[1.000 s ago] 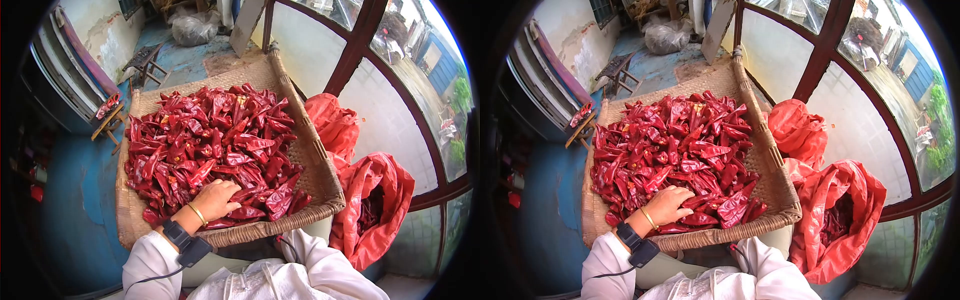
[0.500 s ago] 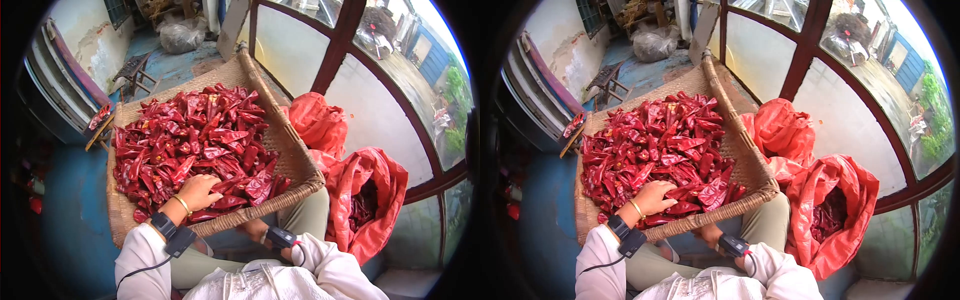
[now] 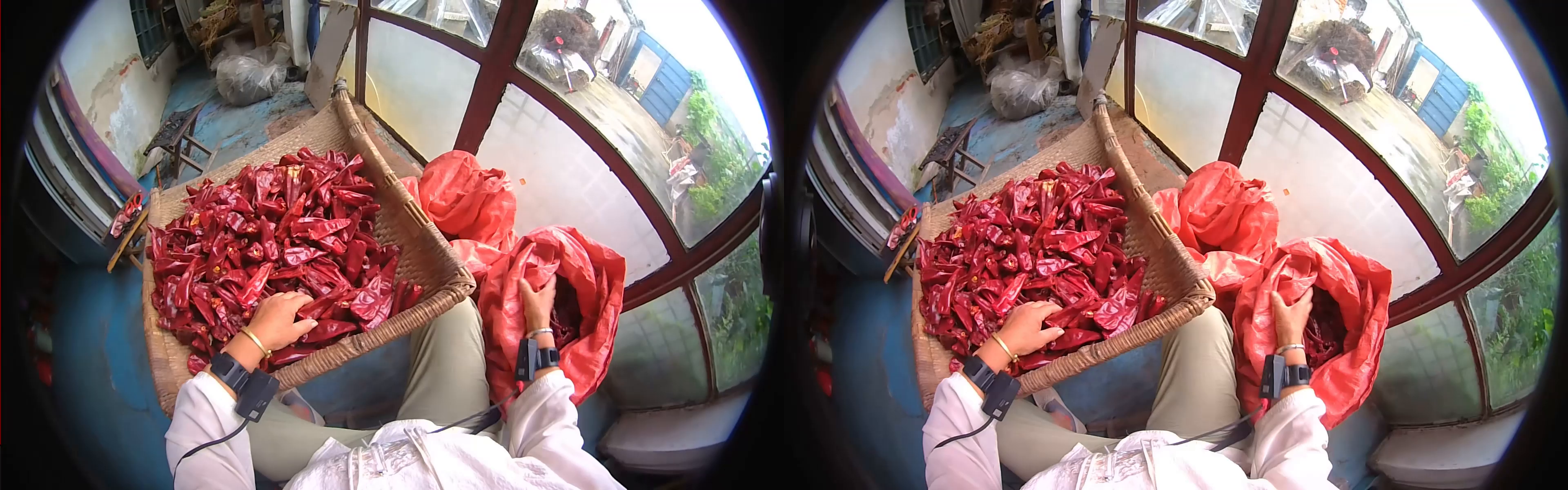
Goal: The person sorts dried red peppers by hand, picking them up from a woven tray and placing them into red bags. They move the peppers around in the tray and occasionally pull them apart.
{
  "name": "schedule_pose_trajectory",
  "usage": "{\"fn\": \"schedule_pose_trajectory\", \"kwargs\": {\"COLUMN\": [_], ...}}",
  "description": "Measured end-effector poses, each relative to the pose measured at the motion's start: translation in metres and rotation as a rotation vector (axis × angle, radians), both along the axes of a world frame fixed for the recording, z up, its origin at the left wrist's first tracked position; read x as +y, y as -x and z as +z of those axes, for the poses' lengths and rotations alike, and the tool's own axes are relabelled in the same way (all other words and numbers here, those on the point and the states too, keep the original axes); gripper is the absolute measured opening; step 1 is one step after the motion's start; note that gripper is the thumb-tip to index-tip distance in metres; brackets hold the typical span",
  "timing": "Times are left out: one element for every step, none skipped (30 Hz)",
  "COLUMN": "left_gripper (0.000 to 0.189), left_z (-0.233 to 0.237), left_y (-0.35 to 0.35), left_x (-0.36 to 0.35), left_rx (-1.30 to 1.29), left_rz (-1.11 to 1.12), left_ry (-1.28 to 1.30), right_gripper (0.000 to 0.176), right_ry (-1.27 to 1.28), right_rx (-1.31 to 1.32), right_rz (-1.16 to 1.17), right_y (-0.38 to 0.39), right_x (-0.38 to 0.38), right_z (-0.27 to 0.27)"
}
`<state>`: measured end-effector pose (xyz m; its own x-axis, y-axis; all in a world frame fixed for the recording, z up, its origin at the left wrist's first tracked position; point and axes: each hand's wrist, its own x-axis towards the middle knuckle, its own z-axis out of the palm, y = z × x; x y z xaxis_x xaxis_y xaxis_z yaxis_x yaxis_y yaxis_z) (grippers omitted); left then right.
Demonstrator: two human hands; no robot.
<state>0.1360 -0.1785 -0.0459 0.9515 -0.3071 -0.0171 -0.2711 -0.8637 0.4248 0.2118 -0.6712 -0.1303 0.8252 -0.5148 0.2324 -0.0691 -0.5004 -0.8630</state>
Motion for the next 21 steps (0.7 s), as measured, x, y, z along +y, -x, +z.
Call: {"fn": "schedule_pose_trajectory", "kwargs": {"left_gripper": [0.045,0.045,0.045,0.044,0.044,0.043,0.043,0.043,0.043,0.043,0.043,0.043,0.043,0.043,0.043,0.043,0.043,0.043,0.044,0.044,0.044], "left_z": [0.001,0.001,0.002,0.004,0.005,0.004,0.006,0.008,0.01,0.01,0.011,0.013,0.013,0.013,0.015,0.018,0.019,0.018,0.016,0.016,0.019], "left_y": [0.0,0.001,0.001,0.002,0.002,0.001,0.001,0.0,0.0,0.0,0.001,0.001,0.001,0.001,0.002,0.001,0.001,0.001,0.0,-0.001,-0.001], "left_x": [0.0,0.0,0.0,-0.001,-0.001,-0.001,-0.002,-0.003,-0.003,-0.003,-0.003,-0.004,-0.004,-0.003,-0.005,-0.005,-0.006,-0.007,-0.006,-0.006,-0.007], "left_rx": [0.007,0.016,0.016,0.017,0.021,0.018,0.02,0.039,0.059,0.038,0.042,0.032,0.019,0.025,0.037,0.042,0.051,0.057,0.067,0.075,0.079], "left_rz": [0.008,0.016,0.016,0.02,0.021,0.022,0.009,0.016,0.022,0.012,0.0,-0.004,-0.005,-0.006,-0.003,-0.003,-0.001,-0.009,-0.001,0.009,0.005], "left_ry": [0.008,0.017,0.019,0.02,0.02,0.021,0.025,0.026,0.026,0.029,0.031,0.023,0.015,0.013,-0.012,-0.008,-0.002,-0.001,-0.001,-0.002,-0.008], "right_gripper": [0.079,0.08,0.08,0.063,0.041,0.029,0.019,0.015,0.011,0.008,0.01,0.01,0.01,0.01,0.011,0.012,0.013,0.013,0.014,0.013,0.013], "right_ry": [-0.322,-0.477,-0.632,-0.606,-0.767,-0.9,-1.029,-1.02,-1.012,-1.0,-1.075,-1.104,-1.132,-1.234,-1.339,-1.386,-1.461,-1.457,-1.454,-1.483,-1.512], "right_rx": [-0.009,0.007,0.024,-0.056,0.141,0.187,0.231,0.205,0.178,0.132,0.095,0.05,0.002,0.013,0.022,0.106,0.148,0.176,0.203,0.214,0.249], "right_rz": [0.135,0.17,0.204,0.268,0.381,0.275,0.163,0.131,0.097,0.12,0.149,0.177,0.21,0.22,0.23,0.283,0.355,0.323,0.294,0.316,0.35], "right_y": [-0.009,-0.015,-0.02,-0.025,-0.035,-0.048,-0.055,-0.055,-0.056,-0.075,-0.085,-0.089,-0.095,-0.095,-0.095,-0.1,-0.113,-0.111,-0.109,-0.116,-0.121], "right_x": [-0.007,-0.004,0.001,0.009,0.001,0.001,0.004,0.019,0.03,0.02,0.018,0.018,0.02,0.028,0.035,0.035,0.027,0.033,0.047,0.053,0.059], "right_z": [-0.021,-0.028,-0.037,-0.047,-0.062,-0.083,-0.094,-0.075,-0.05,-0.071,-0.071,-0.07,-0.068,-0.056,-0.045,-0.04,-0.056,-0.03,0.001,0.007,0.009]}}
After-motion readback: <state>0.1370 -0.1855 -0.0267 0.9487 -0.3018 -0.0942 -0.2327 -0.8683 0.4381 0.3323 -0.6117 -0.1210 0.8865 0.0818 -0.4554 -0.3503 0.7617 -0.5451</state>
